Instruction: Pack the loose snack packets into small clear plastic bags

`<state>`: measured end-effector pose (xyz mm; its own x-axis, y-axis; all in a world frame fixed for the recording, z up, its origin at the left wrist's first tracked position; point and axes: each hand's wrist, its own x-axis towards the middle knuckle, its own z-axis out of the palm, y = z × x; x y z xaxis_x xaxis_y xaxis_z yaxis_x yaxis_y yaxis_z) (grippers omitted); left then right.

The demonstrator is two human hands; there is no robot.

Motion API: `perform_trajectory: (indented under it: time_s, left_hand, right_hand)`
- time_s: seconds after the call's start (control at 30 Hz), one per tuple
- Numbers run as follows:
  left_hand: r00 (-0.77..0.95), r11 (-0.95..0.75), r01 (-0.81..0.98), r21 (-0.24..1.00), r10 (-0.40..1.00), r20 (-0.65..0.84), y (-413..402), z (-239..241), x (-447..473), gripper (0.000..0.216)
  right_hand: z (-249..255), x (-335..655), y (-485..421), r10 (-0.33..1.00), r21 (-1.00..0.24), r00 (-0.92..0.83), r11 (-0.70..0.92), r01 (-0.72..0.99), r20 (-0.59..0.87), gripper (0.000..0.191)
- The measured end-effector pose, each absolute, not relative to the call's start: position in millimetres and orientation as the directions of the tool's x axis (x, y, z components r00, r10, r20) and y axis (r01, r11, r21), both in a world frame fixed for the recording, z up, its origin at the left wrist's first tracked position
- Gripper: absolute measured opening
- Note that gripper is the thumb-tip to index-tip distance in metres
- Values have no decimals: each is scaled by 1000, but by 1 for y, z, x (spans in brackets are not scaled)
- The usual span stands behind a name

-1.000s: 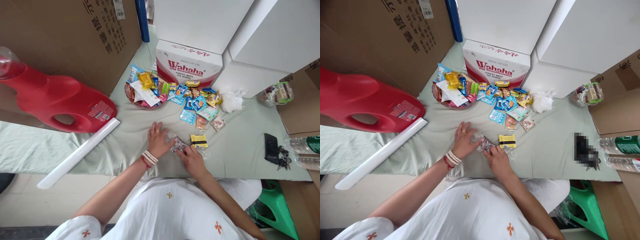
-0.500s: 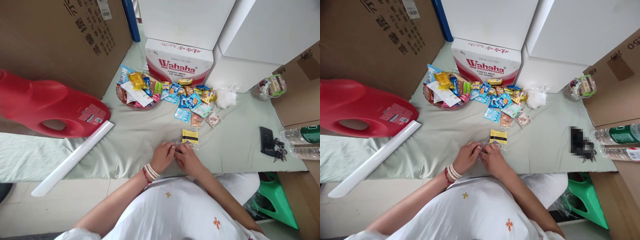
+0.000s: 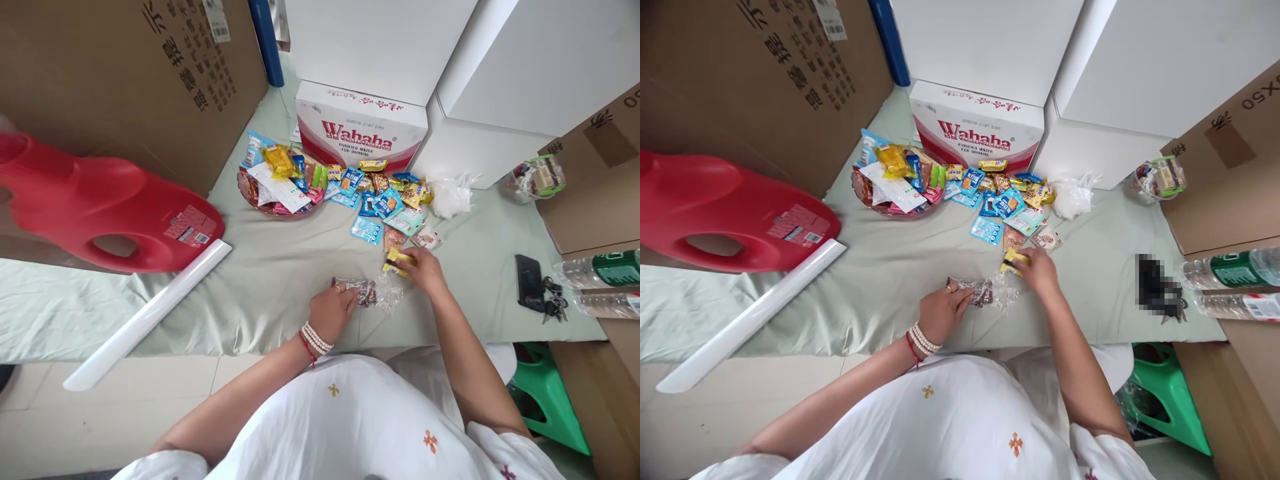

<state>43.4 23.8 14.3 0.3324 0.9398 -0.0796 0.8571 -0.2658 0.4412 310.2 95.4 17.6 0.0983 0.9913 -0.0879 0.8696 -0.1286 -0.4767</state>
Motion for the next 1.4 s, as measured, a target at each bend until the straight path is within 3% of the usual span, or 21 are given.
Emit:
perform_trajectory:
  time_s: [0.1,0.2,0.27,0.33,0.43,0.57,0.7,0.8,0.9,0.97,1.07,1.2,1.4]
  left_hand:
    - [321,-275,848,453,947,-27,21,9,41,36]
    - [322,-303,822,482,946,46,23,6,39,33]
    - [296,-305,800,516,950,102,27,4,38,24]
    - [245,-275,785,556,961,129,33,2,37,35]
    - [214,-214,783,584,974,71,41,1,34,52]
    - [228,-177,793,582,974,-16,47,2,32,31]
    - [233,-167,772,613,972,-28,49,7,32,25]
    - [307,-209,742,637,951,-45,50,12,33,23]
    - [387,-258,724,640,920,-66,50,18,34,19]
    - [396,-254,739,624,913,-96,49,23,35,16]
    - [328,-164,797,581,925,-190,47,29,36,18]
    - [203,-74,853,517,959,-198,43,32,42,34]
    - [125,-39,897,440,978,-169,41,25,56,24]
  right_hand:
    - [29,323,92,976,-411,213,-175,895,47,38]
    - [33,301,86,977,-444,-182,211,871,108,43]
    - [32,279,85,871,-462,-487,456,761,58,48]
    - [31,265,87,792,-462,-610,539,704,-5,42]
    - [37,267,83,817,-450,-576,521,725,19,23]
    - [47,291,51,826,-474,-552,535,700,117,23]
    - [34,302,8,846,-502,-531,478,721,43,22]
    - [18,299,-4,949,-523,-304,301,797,82,27]
    - [6,289,4,978,-466,-99,175,867,183,42]
    - [3,281,11,974,-449,-133,204,870,185,35]
    - [5,270,13,975,-540,-128,209,815,184,15]
    - [10,247,1,967,-599,-133,240,764,217,24]
    - [0,199,-10,941,-545,-154,302,782,301,45]
